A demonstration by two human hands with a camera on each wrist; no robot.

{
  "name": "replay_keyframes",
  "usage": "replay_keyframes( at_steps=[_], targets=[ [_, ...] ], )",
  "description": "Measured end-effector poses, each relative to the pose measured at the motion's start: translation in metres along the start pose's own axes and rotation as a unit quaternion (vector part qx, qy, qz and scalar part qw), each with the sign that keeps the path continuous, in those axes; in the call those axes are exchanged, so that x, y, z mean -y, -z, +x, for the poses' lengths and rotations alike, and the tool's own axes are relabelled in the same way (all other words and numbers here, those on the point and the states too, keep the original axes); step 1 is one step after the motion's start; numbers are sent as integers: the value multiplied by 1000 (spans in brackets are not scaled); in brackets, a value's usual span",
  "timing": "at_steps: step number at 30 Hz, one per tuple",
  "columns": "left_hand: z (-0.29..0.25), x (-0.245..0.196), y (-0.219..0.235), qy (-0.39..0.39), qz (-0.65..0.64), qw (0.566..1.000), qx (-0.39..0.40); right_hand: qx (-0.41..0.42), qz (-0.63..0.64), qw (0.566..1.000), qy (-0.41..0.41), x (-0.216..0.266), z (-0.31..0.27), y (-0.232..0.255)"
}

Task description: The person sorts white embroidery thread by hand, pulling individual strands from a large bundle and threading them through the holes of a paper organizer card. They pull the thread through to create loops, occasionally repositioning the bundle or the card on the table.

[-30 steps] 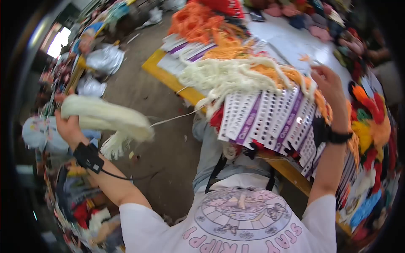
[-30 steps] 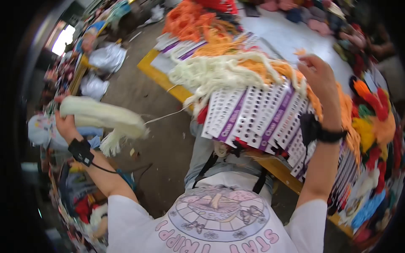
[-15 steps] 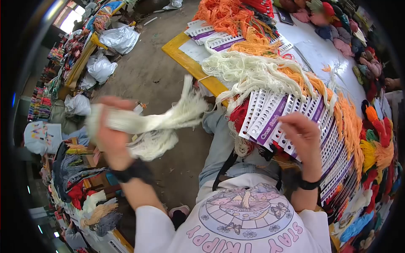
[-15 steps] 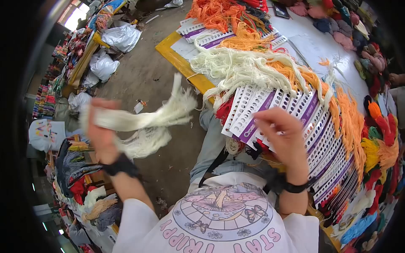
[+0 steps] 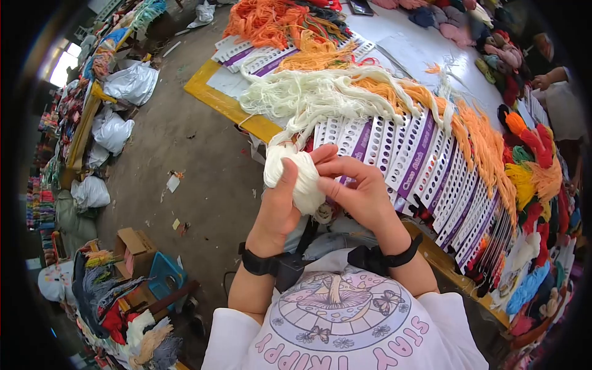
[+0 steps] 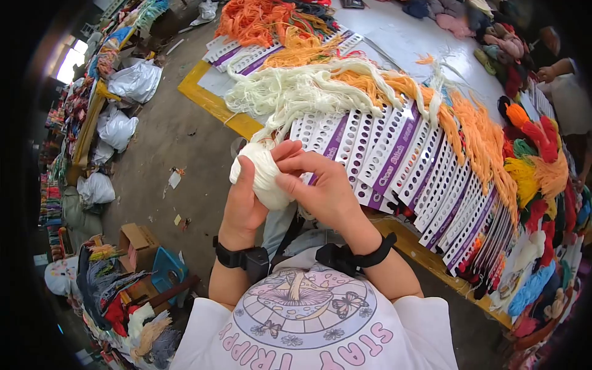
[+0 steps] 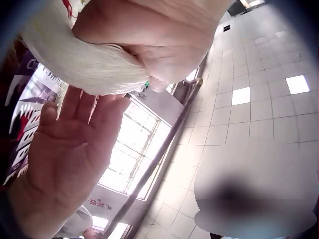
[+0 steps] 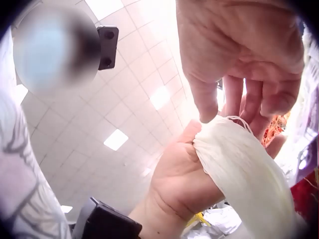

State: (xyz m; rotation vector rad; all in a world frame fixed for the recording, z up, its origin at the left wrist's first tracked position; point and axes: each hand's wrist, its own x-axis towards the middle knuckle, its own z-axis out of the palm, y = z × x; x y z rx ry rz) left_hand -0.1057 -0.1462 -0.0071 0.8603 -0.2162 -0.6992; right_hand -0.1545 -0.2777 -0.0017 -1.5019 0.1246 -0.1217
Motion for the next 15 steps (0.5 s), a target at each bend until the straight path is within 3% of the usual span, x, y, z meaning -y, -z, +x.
replay_keyframes(
  at_steps=[2,4,6,10,15],
  targets=[
    [3,1,-2,-19,85,996,34,12,18,999,-33,-3,4,9],
    [4,-3,-9,13,44,999,16,15,35,997,-62,-4,4,15],
    [5,-10,-13,50,3,999,-19,-10,128,989,-70,-3,3,16],
    [9,-9,-15,49,10,997,-67,-24,147,984,-97,6,3,28],
    [12,-7,-13,61,-49,994,-71,-21,189,978,-87,9,3,27]
  ],
)
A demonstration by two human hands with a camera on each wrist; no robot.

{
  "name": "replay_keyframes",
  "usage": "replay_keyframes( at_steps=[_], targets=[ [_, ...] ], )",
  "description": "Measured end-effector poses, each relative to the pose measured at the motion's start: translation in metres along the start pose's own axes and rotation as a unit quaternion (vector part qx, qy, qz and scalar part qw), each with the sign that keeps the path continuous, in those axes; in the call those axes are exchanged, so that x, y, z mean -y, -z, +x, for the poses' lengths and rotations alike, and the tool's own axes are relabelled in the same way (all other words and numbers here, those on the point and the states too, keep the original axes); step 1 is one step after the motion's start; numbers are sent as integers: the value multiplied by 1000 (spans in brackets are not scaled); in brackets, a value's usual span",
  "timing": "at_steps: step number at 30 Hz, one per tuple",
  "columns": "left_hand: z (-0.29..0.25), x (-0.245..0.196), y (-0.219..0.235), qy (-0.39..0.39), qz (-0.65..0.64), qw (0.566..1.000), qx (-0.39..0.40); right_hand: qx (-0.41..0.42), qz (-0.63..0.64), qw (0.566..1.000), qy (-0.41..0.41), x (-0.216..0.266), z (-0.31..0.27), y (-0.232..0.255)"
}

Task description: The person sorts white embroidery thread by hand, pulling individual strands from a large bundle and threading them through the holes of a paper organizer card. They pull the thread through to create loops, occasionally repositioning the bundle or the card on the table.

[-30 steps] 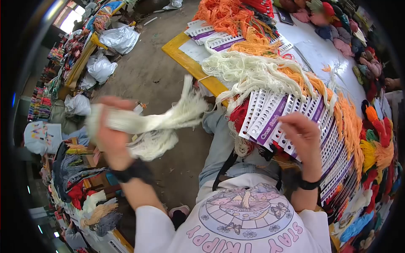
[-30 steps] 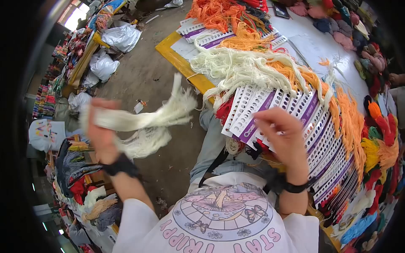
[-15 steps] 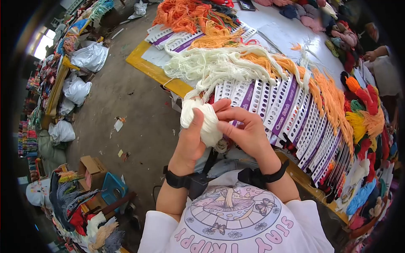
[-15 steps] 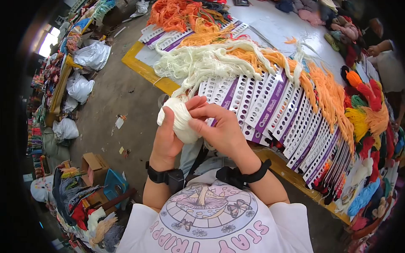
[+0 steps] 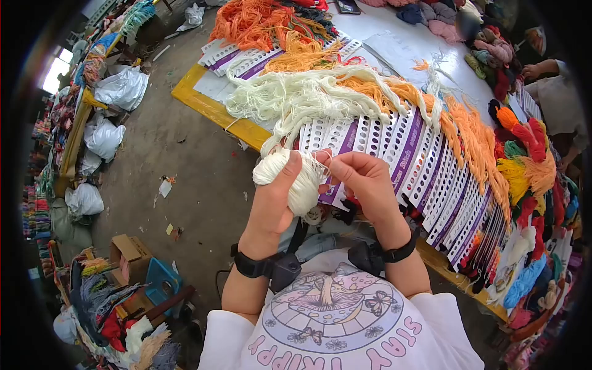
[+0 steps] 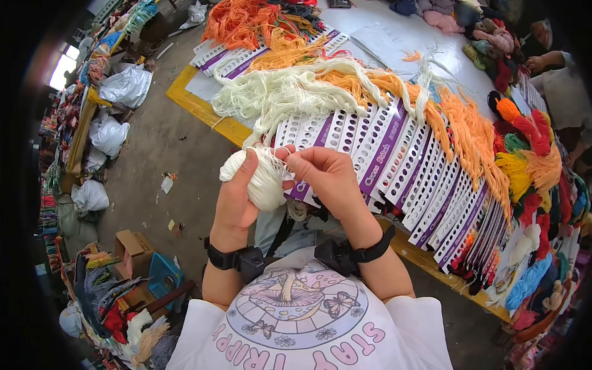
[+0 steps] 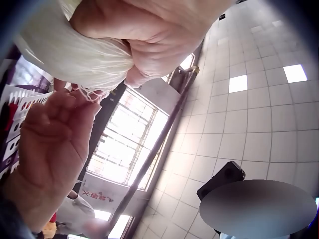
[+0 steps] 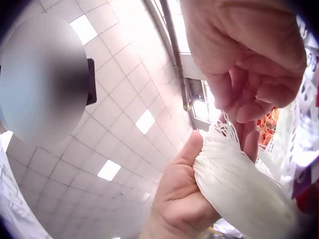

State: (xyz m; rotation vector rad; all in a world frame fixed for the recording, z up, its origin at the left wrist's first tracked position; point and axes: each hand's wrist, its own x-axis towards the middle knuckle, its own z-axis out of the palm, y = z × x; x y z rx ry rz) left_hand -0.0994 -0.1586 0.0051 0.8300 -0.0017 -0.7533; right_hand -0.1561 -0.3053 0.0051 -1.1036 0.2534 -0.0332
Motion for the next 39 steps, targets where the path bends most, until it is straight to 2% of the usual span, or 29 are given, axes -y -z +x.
replay_keyframes(
  at_steps=[3,12,18,24,27,30,33,36,37,39],
  targets=[
    [2,6,5,-3,30,999,24,11,-100,995,22,-11,1,4],
    [5,7,2,-21,51,998,-13,-15,-9,1000,0,-11,-1,10],
    [5,7,-1,-2,17,1000,-23,-32,-97,995,3,-4,-2,5],
    [9,7,2,6,11,1000,3,-37,-49,998,-20,-10,1,12],
    [8,6,1,6,9,1000,16,-46,-103,994,-9,-11,1,13],
    [11,7,8,9,5,999,39,-56,-198,973,101,-10,1,-3],
    [10,7,7,18,3,999,28,-29,-229,966,114,-11,2,4],
    [11,7,5,19,16,1000,3,-24,-100,995,14,-5,4,9],
    [11,6,5,18,24,1000,-4,-20,12,1000,-11,-6,5,10],
    [11,6,5,15,42,999,1,-13,236,970,-61,-8,8,13]
  ],
)
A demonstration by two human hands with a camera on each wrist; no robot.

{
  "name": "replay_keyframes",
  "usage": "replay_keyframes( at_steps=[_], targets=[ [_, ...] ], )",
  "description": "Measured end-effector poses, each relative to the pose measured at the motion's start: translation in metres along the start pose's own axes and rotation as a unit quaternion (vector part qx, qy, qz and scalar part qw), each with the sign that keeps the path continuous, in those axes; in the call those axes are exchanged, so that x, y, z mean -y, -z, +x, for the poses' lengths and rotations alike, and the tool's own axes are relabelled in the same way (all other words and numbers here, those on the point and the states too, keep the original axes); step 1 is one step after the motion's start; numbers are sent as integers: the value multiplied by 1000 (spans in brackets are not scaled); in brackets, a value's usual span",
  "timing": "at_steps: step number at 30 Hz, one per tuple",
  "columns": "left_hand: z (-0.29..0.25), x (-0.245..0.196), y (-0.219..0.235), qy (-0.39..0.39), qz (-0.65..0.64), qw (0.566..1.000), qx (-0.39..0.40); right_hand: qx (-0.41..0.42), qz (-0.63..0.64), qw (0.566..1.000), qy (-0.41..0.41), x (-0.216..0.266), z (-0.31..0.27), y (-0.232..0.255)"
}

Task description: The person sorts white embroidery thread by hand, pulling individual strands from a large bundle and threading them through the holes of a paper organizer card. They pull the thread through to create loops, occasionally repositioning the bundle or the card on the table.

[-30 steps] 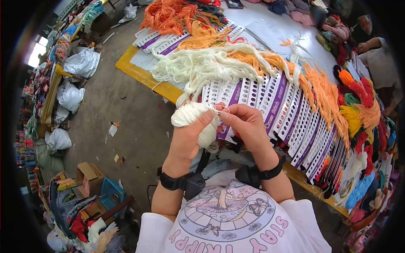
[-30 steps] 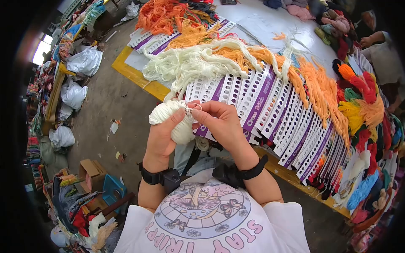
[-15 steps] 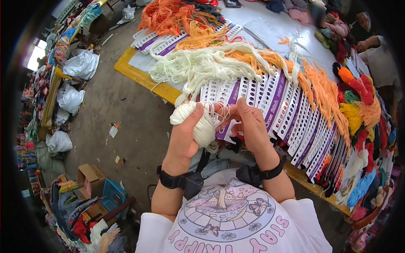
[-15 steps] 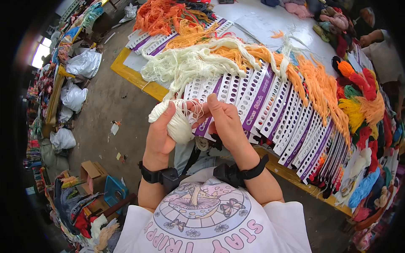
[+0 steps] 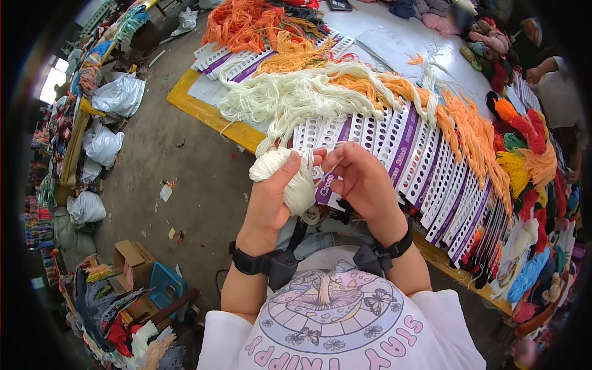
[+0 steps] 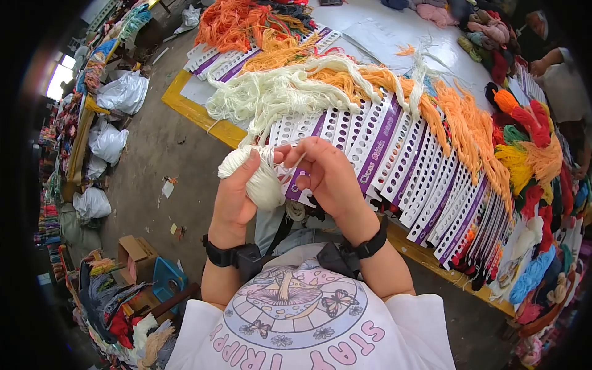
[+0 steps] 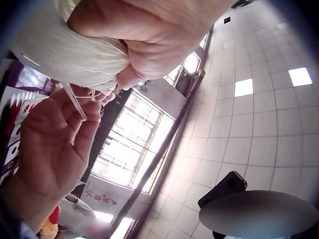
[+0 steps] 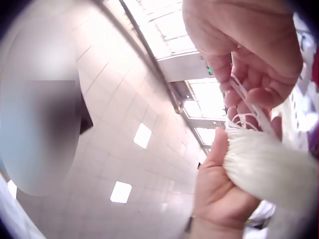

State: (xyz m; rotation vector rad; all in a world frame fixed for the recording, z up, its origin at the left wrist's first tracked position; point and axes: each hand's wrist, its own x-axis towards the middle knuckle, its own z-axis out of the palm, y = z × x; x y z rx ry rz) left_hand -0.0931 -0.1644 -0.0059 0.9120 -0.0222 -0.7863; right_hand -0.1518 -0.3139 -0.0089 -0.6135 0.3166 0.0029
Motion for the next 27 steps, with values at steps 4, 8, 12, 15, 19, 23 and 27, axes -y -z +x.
replay_keyframes(
  at_steps=[4,8,12,15,19,23,27],
  targets=[
    [0,0,-3,6,-27,1000,-2,6,-108,994,-31,6,0,10],
    [-1,0,-4,6,-13,1000,3,-42,-283,958,20,3,-5,-10],
    [-4,1,-11,-8,21,1000,-1,-32,-280,959,37,-2,-3,-13],
    [-6,1,-11,-12,25,1000,2,-37,-278,959,52,-5,-2,-13],
    [-3,-1,-7,-24,2,1000,8,-71,-261,961,50,-5,-1,-9],
    [-3,-4,-5,-22,-18,1000,-3,-57,-237,968,55,-4,-1,-4],
    [-2,-4,1,-15,-1,1000,3,-43,-225,972,51,-6,1,-2]
  ],
)
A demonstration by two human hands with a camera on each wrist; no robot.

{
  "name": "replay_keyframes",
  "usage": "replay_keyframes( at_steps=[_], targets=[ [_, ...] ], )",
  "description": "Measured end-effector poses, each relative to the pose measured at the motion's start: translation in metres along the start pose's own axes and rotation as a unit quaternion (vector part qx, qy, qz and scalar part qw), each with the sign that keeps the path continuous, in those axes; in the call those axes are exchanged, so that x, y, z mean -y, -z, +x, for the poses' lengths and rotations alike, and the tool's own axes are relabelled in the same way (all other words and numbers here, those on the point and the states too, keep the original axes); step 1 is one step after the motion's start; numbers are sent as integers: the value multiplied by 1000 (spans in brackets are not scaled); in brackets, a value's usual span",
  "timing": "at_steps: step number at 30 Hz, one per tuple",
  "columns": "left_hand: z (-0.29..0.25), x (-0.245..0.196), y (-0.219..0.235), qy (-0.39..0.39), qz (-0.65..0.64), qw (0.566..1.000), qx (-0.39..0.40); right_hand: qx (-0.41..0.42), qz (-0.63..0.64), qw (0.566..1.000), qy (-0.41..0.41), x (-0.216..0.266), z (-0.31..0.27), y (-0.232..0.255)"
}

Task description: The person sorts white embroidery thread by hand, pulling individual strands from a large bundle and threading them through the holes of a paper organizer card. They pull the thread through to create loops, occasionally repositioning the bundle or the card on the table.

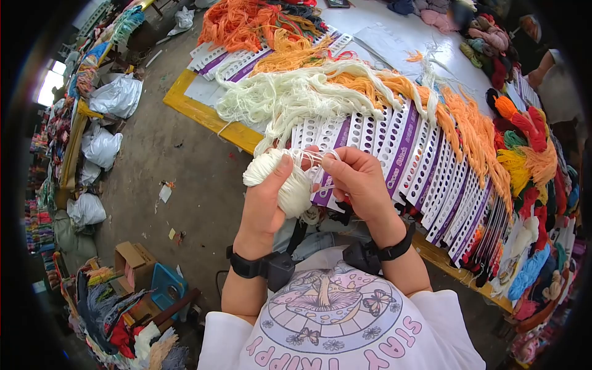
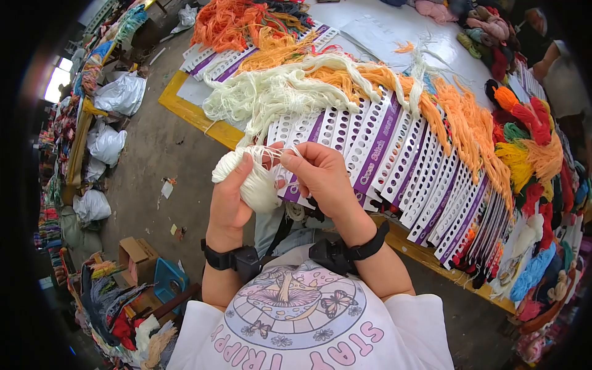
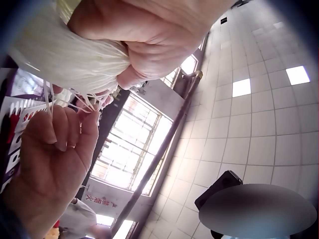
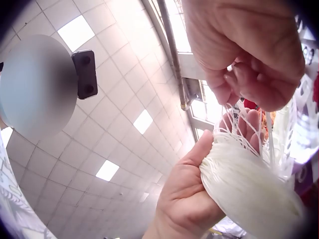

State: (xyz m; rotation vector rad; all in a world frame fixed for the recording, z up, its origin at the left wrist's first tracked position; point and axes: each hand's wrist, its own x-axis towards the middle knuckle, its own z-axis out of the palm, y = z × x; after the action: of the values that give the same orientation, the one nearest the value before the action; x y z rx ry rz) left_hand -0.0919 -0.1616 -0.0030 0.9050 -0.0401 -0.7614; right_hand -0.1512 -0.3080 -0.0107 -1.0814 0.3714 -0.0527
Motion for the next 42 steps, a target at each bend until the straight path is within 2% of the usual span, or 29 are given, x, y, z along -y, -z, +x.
replay_keyframes(
  at_steps=[4,7,10,13,19,22,25,28,31,34,37,40,42],
  targets=[
    [0,0,-1,8,-12,1000,-7,-10,-52,999,-12,4,-1,-1],
    [0,0,1,14,-6,1000,-8,4,-77,997,25,13,-4,-11],
    [2,4,5,19,-14,1000,7,8,-149,989,7,19,-5,-15],
    [2,6,4,9,18,1000,14,15,-156,988,-16,11,-2,-12],
    [1,2,-6,-10,-17,999,-30,-39,-50,998,-9,4,-1,-6],
    [2,2,-3,-2,-6,1000,-19,-15,-51,998,-33,4,1,-3],
    [2,7,-2,0,-9,1000,-30,5,-113,993,34,-2,2,-9],
    [2,6,-5,-11,-14,999,-27,8,-102,994,44,-4,4,-9],
    [1,2,-6,-4,-38,999,-33,28,-22,999,-28,3,2,-3],
    [2,-1,-7,6,-35,999,-27,27,-11,999,-33,3,2,-2],
    [2,-6,-6,10,-22,1000,-6,28,-22,999,-4,1,1,-2],
    [5,-6,1,19,20,1000,9,26,36,999,-7,2,2,-5],
    [7,-7,4,35,3,999,20,41,73,996,-29,1,3,-1]
  ],
)
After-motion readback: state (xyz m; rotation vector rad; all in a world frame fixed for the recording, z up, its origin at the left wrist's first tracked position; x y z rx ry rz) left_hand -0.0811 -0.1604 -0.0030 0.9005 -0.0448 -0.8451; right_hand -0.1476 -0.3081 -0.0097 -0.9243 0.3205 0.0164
